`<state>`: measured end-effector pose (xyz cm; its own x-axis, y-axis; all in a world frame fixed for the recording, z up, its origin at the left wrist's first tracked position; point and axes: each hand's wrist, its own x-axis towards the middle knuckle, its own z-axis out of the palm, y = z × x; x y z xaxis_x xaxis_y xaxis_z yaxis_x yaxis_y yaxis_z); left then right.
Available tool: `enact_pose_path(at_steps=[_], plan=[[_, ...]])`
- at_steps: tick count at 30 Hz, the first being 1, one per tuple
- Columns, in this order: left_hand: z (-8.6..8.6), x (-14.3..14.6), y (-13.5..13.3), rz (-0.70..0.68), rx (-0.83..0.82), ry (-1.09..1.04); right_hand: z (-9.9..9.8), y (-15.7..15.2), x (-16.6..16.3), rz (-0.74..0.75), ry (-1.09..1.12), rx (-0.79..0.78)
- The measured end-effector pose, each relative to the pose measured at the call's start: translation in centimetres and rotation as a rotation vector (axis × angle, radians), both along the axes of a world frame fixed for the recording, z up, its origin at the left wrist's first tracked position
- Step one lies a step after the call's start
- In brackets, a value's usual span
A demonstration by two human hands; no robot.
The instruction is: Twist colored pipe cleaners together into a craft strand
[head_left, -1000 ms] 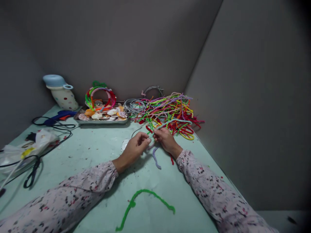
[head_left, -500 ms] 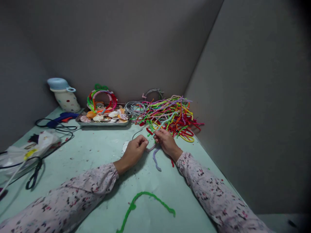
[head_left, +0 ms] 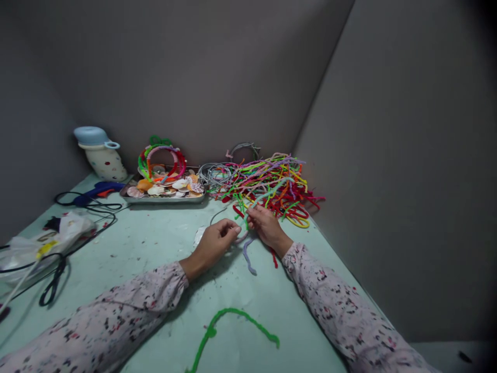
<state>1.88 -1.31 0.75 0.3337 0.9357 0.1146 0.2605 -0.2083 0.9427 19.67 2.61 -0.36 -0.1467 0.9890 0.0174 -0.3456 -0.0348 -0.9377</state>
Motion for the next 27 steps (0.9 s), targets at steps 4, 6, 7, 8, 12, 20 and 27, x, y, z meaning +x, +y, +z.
enact_pose_path(at_steps=[4,6,7,8,12,20,27], plan=[[0.0,0.2,0.2,-0.024,-0.057,-0.068,0.0,-0.8,-0.9,0.105,-0.111,0.027],[-0.1,0.2,0.3,-0.007,-0.051,-0.069,0.0,-0.9,-1.0,0.105,-0.122,0.028],[-0.2,0.2,0.4,0.002,-0.043,-0.062,0.0,-0.8,-0.9,0.090,-0.115,0.024],[-0.2,0.2,0.4,0.009,-0.036,-0.052,0.0,-0.6,-0.8,0.066,-0.099,0.018],[-0.4,0.1,0.3,0.025,-0.038,-0.013,0.1,0.3,0.1,-0.074,-0.011,-0.013],[-0.3,0.4,0.5,0.032,-0.057,0.015,0.4,0.8,0.6,-0.209,0.118,-0.031],[-0.3,0.3,0.1,0.007,-0.084,0.019,0.8,1.3,1.3,-0.245,0.145,-0.043]])
